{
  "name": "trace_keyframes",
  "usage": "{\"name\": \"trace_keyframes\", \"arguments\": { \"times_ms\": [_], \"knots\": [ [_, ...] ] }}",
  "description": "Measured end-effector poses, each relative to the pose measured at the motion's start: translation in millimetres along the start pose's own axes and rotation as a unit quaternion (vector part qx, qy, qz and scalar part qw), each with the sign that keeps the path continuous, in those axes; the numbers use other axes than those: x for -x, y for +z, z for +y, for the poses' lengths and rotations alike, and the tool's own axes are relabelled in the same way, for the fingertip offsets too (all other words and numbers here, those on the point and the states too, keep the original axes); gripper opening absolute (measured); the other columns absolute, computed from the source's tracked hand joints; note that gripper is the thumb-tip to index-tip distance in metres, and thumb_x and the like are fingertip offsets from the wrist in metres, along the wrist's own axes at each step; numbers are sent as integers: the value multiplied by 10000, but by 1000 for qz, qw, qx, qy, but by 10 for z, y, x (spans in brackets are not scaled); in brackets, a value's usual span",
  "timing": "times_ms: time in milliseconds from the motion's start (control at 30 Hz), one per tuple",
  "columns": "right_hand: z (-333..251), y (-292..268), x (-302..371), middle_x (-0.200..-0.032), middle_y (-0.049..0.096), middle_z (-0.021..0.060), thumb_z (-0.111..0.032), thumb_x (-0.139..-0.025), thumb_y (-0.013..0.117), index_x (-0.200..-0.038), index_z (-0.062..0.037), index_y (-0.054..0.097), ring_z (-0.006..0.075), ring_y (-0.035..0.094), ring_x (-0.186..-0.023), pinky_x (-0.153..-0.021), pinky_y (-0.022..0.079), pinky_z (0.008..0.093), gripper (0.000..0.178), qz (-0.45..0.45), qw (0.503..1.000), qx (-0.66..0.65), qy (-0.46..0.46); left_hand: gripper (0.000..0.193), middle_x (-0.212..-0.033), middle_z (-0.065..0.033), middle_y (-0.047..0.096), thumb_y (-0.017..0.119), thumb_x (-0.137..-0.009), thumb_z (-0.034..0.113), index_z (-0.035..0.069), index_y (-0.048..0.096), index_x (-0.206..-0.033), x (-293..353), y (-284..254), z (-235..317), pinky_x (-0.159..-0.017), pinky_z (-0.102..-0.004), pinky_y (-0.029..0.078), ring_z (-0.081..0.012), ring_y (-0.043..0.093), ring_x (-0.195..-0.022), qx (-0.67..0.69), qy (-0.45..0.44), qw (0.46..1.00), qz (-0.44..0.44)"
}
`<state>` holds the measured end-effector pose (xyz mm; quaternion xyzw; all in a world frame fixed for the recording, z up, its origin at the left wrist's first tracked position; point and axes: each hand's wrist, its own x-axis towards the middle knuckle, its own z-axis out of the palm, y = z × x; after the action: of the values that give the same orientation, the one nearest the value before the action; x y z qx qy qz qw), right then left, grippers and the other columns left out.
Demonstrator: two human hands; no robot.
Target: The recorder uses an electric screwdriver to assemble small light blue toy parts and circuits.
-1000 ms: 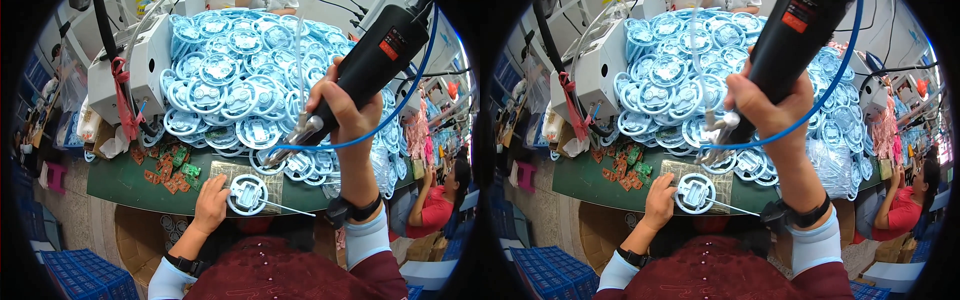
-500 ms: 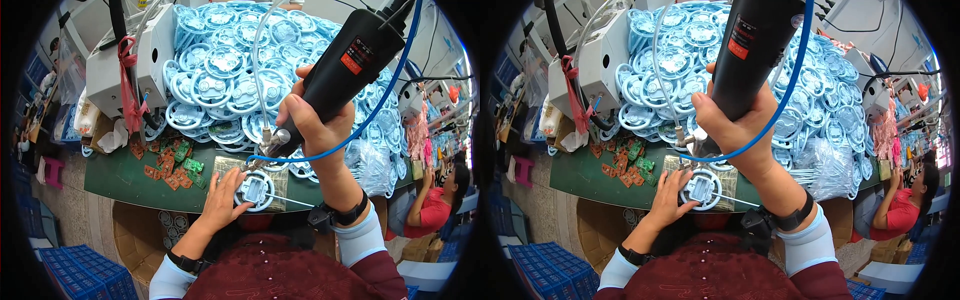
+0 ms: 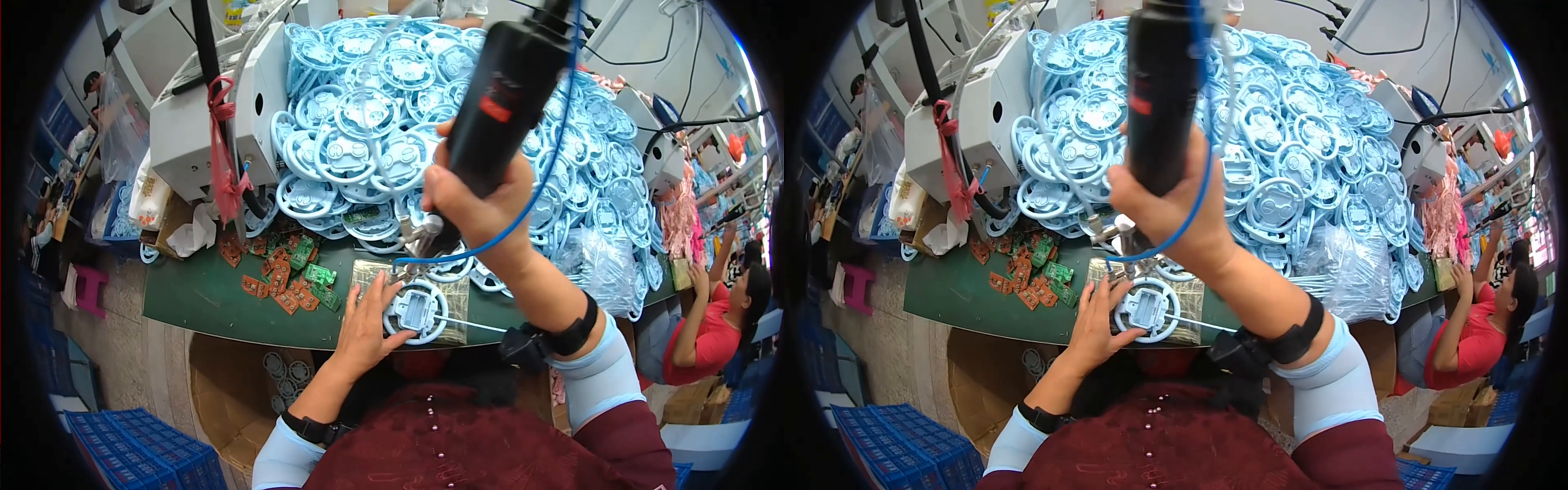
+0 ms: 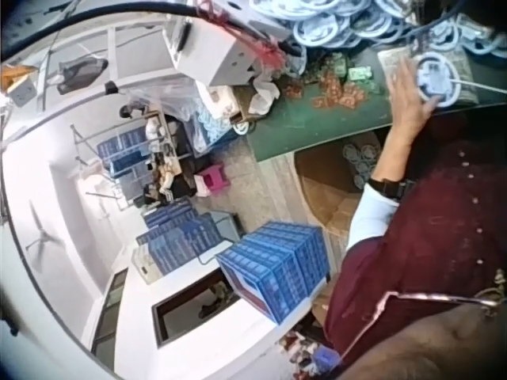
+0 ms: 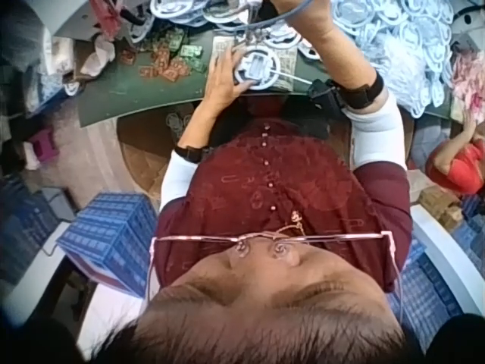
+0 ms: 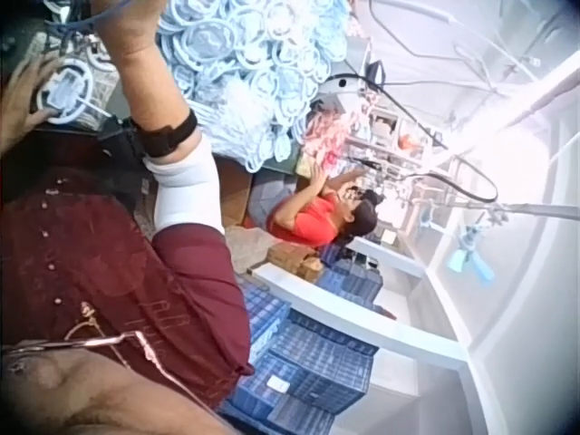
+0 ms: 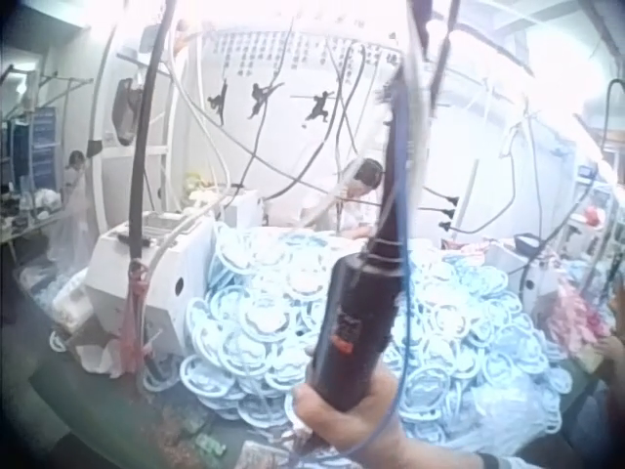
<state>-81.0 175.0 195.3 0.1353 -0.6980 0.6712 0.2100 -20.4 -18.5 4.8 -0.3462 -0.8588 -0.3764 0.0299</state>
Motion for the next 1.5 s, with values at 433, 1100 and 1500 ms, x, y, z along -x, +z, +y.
{"name": "trace_keyframes", "arguments": {
  "times_ms": [433, 1100, 1500],
  "knots": [
    [-285, 324, 135, -831, 569, 73, 61, -840, 622, -1239, 47, 477, 155, 618, -654, -606, 525, 296, 425, 0, 997, 21, -74, 992, -1387, -254, 517, 874, -683, 348, -83, 374, -1422, 36, 142, -56, -1134, -537, 272, -359, 515, -1279, -9, -76, 997, 9],
    [-109, 292, 178, -854, 597, 61, 39, -814, 653, -1226, 51, 484, 136, 621, -654, -606, 524, 274, 446, 1, 999, 33, -35, 771, -1330, -212, 557, 871, -685, 331, -29, 526, -1273, -62, 36, 37, -1136, -533, 281, -366, 542, -1221, 1, -38, 998, 45],
    [-262, -168, 197, -827, 585, 59, 48, -821, 654, -1230, 55, 503, 131, 619, -644, -580, 535, 273, 436, 93, 988, 103, -64, 627, -1321, -95, 549, 835, -705, 350, 76, 610, -1223, -418, 143, 230, -1049, -625, 280, -321, 404, -1346, -35, 33, 996, -77]
  ]
}}
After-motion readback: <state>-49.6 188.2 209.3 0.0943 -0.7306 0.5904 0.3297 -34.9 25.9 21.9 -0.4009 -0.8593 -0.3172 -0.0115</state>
